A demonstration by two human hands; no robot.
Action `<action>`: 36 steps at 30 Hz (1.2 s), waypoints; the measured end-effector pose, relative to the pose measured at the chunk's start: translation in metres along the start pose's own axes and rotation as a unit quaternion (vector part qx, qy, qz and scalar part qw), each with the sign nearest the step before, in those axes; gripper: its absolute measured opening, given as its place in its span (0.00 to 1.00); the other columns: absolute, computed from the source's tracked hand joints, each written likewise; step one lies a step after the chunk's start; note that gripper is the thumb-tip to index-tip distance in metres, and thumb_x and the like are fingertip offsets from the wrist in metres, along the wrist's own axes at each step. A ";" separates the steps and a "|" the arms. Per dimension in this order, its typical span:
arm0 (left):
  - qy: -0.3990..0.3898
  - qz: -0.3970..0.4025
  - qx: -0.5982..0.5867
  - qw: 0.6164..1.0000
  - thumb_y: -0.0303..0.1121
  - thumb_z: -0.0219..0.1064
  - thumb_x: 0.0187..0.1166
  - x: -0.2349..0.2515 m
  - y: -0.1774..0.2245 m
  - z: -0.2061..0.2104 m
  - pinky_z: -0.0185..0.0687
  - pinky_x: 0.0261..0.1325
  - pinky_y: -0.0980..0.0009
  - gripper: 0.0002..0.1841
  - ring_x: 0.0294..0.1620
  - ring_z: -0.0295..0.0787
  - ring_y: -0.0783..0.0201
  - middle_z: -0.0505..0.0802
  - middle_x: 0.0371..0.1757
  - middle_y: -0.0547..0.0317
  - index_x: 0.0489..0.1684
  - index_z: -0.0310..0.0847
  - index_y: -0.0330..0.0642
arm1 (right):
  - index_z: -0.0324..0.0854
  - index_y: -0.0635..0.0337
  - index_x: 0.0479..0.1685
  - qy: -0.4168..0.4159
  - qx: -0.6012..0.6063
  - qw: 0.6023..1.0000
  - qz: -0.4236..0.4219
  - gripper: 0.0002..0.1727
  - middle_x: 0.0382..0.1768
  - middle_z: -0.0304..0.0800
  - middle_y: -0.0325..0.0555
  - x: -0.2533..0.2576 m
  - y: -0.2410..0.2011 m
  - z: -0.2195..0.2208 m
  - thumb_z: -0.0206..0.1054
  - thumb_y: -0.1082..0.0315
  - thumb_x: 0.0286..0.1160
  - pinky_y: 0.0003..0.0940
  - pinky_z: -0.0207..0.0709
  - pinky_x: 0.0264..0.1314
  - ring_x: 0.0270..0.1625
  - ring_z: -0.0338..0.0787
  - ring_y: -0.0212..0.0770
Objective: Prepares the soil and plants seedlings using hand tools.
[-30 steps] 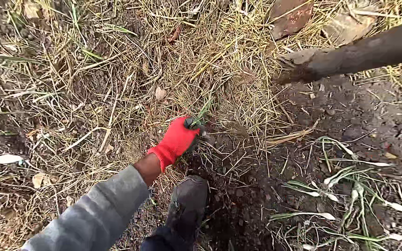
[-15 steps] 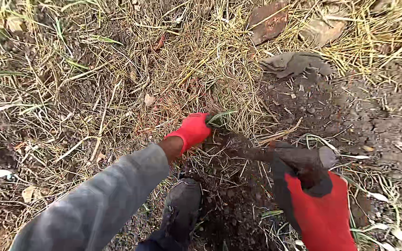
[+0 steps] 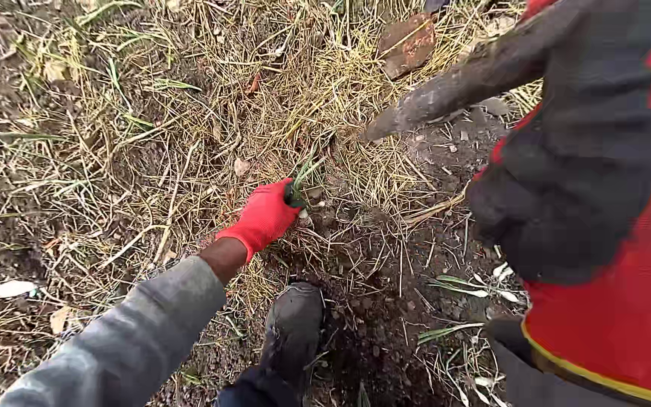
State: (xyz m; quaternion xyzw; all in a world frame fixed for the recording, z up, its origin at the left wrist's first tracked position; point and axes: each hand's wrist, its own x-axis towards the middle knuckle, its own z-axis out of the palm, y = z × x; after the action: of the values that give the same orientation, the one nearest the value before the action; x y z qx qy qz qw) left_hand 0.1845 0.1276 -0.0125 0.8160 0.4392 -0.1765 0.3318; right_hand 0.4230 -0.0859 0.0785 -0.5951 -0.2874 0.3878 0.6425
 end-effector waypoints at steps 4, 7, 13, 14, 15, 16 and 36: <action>-0.033 -0.024 -0.010 0.999 0.41 0.79 0.72 0.000 -0.008 0.012 0.86 0.57 0.38 0.28 0.50 0.93 0.45 0.95 0.47 0.45 0.73 0.80 0.47 | 0.85 0.59 0.48 0.112 -0.300 0.926 0.198 0.16 0.29 0.86 0.48 0.006 0.126 0.097 0.68 0.54 0.78 0.54 0.78 0.31 0.29 0.86 0.46; -0.036 -0.042 -0.060 0.997 0.44 0.80 0.72 -0.007 -0.028 0.008 0.91 0.47 0.44 0.25 0.39 0.94 0.51 0.95 0.39 0.51 0.66 0.83 0.46 | 0.85 0.55 0.47 0.073 -0.323 0.911 0.245 0.18 0.26 0.86 0.48 0.007 0.098 0.066 0.66 0.48 0.82 0.54 0.79 0.25 0.24 0.85 0.47; 0.003 -0.033 -0.139 0.990 0.38 0.83 0.69 -0.028 -0.035 -0.011 0.89 0.41 0.50 0.35 0.32 0.90 0.58 0.93 0.35 0.56 0.80 0.77 0.56 | 0.75 0.45 0.41 -0.012 0.020 0.997 0.080 0.07 0.14 0.66 0.26 0.020 0.033 -0.018 0.52 0.62 0.88 0.17 0.67 0.15 0.12 0.68 0.21; 0.030 -0.017 -0.134 0.990 0.37 0.83 0.68 -0.026 -0.025 -0.017 0.88 0.42 0.50 0.36 0.33 0.90 0.58 0.93 0.35 0.57 0.81 0.75 0.55 | 0.74 0.48 0.38 0.042 -0.055 0.995 0.076 0.06 0.15 0.66 0.29 0.027 0.037 0.003 0.55 0.65 0.85 0.19 0.65 0.14 0.12 0.67 0.23; 0.059 -0.002 -0.122 0.991 0.39 0.82 0.69 -0.021 -0.018 -0.023 0.88 0.44 0.51 0.37 0.34 0.90 0.59 0.93 0.35 0.57 0.82 0.74 0.53 | 0.78 0.50 0.42 0.089 -0.187 0.971 0.115 0.07 0.19 0.71 0.34 0.033 0.043 0.034 0.63 0.59 0.85 0.27 0.71 0.18 0.16 0.72 0.29; 0.087 0.011 -0.100 0.991 0.41 0.82 0.70 -0.013 -0.008 -0.027 0.88 0.45 0.50 0.38 0.34 0.91 0.58 0.93 0.35 0.57 0.84 0.73 0.50 | 0.80 0.51 0.43 0.094 -0.275 0.942 0.170 0.10 0.23 0.78 0.38 0.036 0.055 0.067 0.66 0.55 0.83 0.36 0.77 0.22 0.20 0.79 0.35; -0.035 0.031 0.142 0.989 0.46 0.71 0.78 0.079 0.005 0.036 0.81 0.64 0.32 0.22 0.65 0.87 0.38 0.89 0.63 0.38 0.67 0.85 0.47 | 0.86 0.50 0.54 0.207 -0.172 0.943 0.196 0.13 0.27 0.89 0.33 -0.074 0.062 0.064 0.71 0.58 0.75 0.32 0.83 0.20 0.21 0.86 0.31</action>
State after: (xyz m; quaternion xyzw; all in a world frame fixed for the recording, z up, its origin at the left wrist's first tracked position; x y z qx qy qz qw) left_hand 0.2321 0.1475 -0.0824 0.8613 0.3723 -0.2556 0.2328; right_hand 0.3205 -0.1140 0.0326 -0.8086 -0.0878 0.3189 0.4866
